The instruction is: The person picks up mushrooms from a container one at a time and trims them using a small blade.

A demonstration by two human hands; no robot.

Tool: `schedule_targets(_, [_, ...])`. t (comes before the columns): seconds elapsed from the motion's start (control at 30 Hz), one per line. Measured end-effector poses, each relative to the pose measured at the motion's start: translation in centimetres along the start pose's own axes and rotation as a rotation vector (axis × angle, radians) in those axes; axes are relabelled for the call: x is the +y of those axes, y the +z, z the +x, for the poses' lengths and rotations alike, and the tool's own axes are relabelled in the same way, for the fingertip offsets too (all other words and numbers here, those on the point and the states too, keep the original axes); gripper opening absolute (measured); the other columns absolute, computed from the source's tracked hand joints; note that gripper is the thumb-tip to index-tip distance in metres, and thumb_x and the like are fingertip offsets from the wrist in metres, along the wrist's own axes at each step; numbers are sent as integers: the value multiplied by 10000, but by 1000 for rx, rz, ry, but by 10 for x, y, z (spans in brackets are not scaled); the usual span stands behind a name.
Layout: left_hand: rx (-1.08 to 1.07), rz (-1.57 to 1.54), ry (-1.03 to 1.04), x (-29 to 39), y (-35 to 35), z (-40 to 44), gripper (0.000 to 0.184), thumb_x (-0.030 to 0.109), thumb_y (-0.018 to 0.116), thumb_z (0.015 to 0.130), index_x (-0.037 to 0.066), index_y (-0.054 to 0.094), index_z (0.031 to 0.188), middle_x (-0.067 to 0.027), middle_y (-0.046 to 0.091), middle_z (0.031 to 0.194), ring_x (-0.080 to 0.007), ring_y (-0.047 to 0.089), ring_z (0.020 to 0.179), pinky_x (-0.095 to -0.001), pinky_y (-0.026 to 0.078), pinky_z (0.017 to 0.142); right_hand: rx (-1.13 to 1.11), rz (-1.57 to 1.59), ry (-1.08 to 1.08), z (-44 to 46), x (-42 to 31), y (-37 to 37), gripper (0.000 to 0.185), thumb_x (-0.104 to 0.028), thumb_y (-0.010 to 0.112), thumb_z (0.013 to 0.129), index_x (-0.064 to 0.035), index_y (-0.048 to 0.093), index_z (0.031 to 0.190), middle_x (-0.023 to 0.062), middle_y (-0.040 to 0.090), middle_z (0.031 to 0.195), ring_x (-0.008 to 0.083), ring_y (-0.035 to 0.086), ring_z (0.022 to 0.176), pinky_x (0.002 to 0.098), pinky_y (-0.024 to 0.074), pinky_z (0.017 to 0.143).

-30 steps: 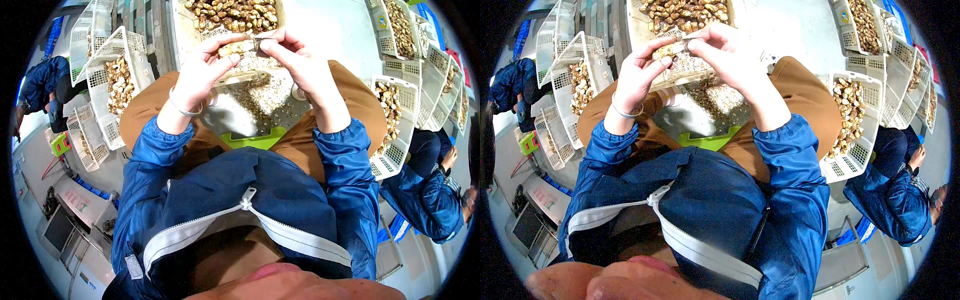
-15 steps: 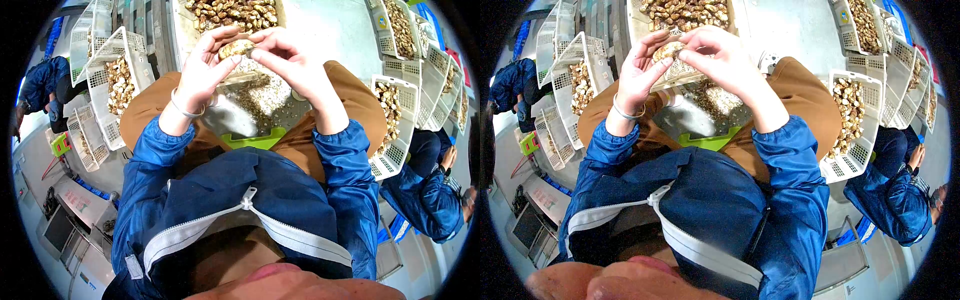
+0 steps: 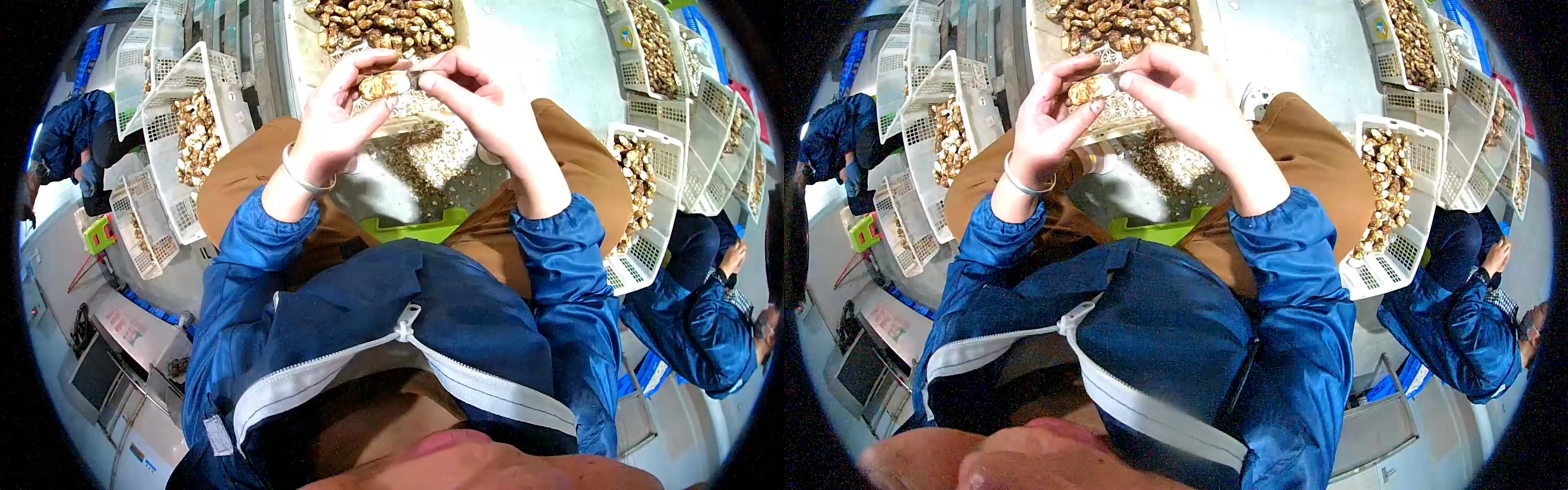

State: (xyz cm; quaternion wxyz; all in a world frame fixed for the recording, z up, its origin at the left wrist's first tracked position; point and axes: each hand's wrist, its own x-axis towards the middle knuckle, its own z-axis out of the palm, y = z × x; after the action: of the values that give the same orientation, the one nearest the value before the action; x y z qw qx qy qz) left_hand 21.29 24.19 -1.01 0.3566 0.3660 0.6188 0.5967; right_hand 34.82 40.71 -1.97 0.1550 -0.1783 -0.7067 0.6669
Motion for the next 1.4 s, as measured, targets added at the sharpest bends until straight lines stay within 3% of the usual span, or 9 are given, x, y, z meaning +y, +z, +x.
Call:
schedule_targets(0.17, [-8, 11, 20, -1, -2, 0, 568, -60, 587, 859, 7, 445, 1405, -159, 584, 1334, -225, 540, 1268, -344, 412, 1104, 12, 187, 107, 0, -4, 0, 164, -194, 702, 907, -35, 686, 940, 9, 668, 823, 89, 621, 807, 264, 510, 753])
schedule_targets(0.3, [-20, 312, 193, -5, -1, 0, 643, -66, 589, 844, -4, 404, 1456, -178, 563, 1376, -255, 530, 1300, -357, 384, 1124, -41, 39, -108, -1, 1, 7, 160, -187, 722, 904, -36, 688, 946, 3, 662, 849, 98, 615, 808, 263, 504, 745])
schedule_targets(0.37, [-57, 464, 266, -6, -6, 0, 676, -79, 614, 858, -39, 362, 1483, -188, 535, 1406, -257, 531, 1302, -355, 399, 1112, -18, 103, 99, -4, -7, 4, 167, -173, 717, 903, -16, 690, 953, 33, 688, 869, 114, 645, 820, 259, 522, 761])
schedule_targets(0.47, [-22, 338, 220, 0, -3, 0, 693, -86, 586, 849, -43, 343, 1496, -204, 552, 1387, -260, 540, 1297, -358, 391, 1113, 1, 424, 178, 2, 7, -3, 190, -184, 710, 908, 2, 691, 945, 69, 718, 908, 134, 679, 847, 266, 544, 795])
schedule_targets(0.77, [101, 50, 208, -10, 11, 4, 732, -58, 633, 856, -3, 323, 1516, -194, 533, 1406, -248, 532, 1286, -369, 380, 1123, -38, 267, 11, -3, -10, 1, 132, -119, 734, 897, -6, 684, 944, 60, 690, 1057, 99, 636, 910, 268, 531, 838])
schedule_targets(0.93, [-81, -413, -326, -2, -7, 4, 562, 63, 651, 935, 22, 445, 1457, -91, 592, 1304, -158, 590, 1137, -300, 487, 999, -36, 86, -86, -3, -4, -3, 116, -104, 714, 892, -5, 665, 927, 69, 685, 1073, 127, 645, 916, 275, 536, 831])
schedule_targets(1.17, [-41, -406, -326, -5, -16, 1, 456, 97, 653, 947, -28, 522, 1365, -93, 663, 1126, -137, 628, 919, -262, 527, 867, -60, -201, -305, -2, -11, -7, 139, -132, 689, 909, -1, 652, 936, 65, 693, 1023, 143, 650, 922, 297, 533, 853])
schedule_targets(1.27, [-58, -573, -321, -1, -16, 1, 449, 111, 645, 948, -50, 530, 1350, -100, 665, 1134, -147, 644, 944, -268, 534, 863, -54, 198, -31, -3, -17, -6, 146, -160, 690, 921, -18, 658, 938, 56, 696, 1007, 122, 641, 941, 290, 531, 849])
schedule_targets(1.4, [-53, -547, -263, 3, -14, 2, 447, 93, 640, 944, -35, 530, 1359, -102, 663, 1143, -153, 653, 969, -275, 533, 899, -52, 280, -60, -1, -14, -5, 140, -154, 720, 906, -27, 663, 912, 49, 683, 1039, 103, 621, 961, 284, 523, 799])
